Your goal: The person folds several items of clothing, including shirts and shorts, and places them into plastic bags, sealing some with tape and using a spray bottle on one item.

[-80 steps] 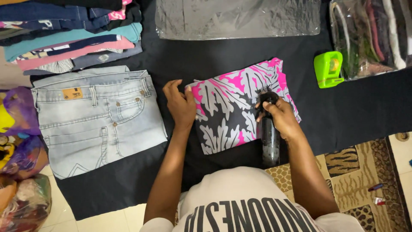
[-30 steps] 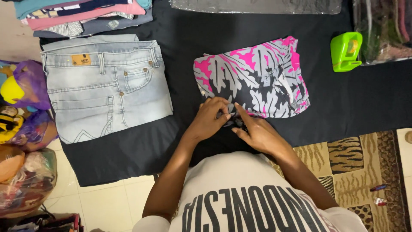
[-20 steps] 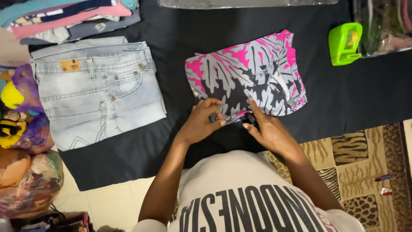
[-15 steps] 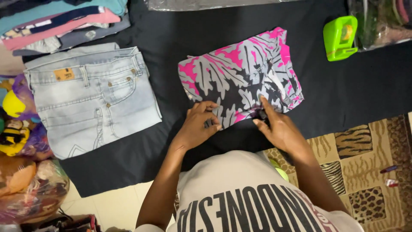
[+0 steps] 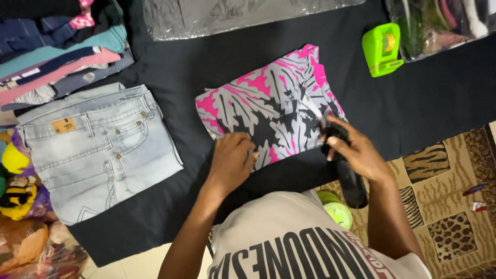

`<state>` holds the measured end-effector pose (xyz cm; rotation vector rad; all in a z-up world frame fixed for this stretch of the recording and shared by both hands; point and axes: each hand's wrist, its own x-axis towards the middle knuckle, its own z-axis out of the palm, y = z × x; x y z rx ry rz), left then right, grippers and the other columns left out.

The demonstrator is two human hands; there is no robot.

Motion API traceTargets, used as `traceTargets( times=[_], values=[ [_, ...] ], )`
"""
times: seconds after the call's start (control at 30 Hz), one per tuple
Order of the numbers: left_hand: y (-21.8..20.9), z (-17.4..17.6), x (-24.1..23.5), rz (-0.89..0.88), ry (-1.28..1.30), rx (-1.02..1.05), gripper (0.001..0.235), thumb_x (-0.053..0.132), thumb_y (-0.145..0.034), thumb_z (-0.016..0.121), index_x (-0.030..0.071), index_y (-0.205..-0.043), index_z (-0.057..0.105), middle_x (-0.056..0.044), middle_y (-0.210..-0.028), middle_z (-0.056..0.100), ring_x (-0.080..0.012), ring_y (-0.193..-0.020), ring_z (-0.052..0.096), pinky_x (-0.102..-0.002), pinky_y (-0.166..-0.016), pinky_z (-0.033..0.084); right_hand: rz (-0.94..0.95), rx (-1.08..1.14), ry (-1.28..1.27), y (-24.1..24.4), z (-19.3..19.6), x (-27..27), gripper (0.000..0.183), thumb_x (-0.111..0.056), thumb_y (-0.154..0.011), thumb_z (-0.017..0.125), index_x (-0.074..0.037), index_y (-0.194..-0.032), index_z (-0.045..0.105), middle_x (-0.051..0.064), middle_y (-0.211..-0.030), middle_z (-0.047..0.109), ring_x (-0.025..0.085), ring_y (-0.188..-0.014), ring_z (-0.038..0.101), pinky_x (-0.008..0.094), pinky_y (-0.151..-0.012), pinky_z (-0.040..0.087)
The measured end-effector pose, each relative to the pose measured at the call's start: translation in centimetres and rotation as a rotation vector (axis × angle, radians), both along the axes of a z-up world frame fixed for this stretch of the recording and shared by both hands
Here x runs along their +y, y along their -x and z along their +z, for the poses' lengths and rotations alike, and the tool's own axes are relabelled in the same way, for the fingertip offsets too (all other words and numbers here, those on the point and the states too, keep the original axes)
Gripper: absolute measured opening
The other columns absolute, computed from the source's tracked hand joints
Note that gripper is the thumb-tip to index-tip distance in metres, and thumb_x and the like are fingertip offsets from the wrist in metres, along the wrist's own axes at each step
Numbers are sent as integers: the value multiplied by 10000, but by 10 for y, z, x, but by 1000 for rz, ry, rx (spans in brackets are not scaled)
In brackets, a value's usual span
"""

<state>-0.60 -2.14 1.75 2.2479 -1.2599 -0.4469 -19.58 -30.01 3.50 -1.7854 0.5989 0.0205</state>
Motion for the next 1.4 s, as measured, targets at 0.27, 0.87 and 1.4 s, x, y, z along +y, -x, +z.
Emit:
traceTargets(
  times=[0.27,0.87,1.4],
  values=[
    [17,-21,-60,-198,19,-308,714,365,-922,718,73,-1519,457,-242,-1626,311,-479,-1510,219,-728,-1148,188,-159,-282,-247,-23,-21,-33,550,-237,-1051,459,8,-1541,417,327,-1068,606,372,-658,699,467,-615,584],
    [21,-42,-73,-222,33,-404,870,526,-836,697,195,-1578,387,-87,-1692,266,-431,-1530,241,-733,-1178,171,-157,-246,-30,-90,16,-44,518,-330,-1043,517,-14,-1452,556,265,-1355,601,350,-1113,634,482,-961,512],
    [19,-20,-73,-202,15,-392,772,505,-871,672,127,-1511,465,-107,-1640,342,-372,-1508,248,-679,-1153,218,-396,-861,760,-176,5,-168,442,-253,-1254,468,-87,-1609,265,243,-1547,516,379,-1268,623,456,-1125,502]
  ],
)
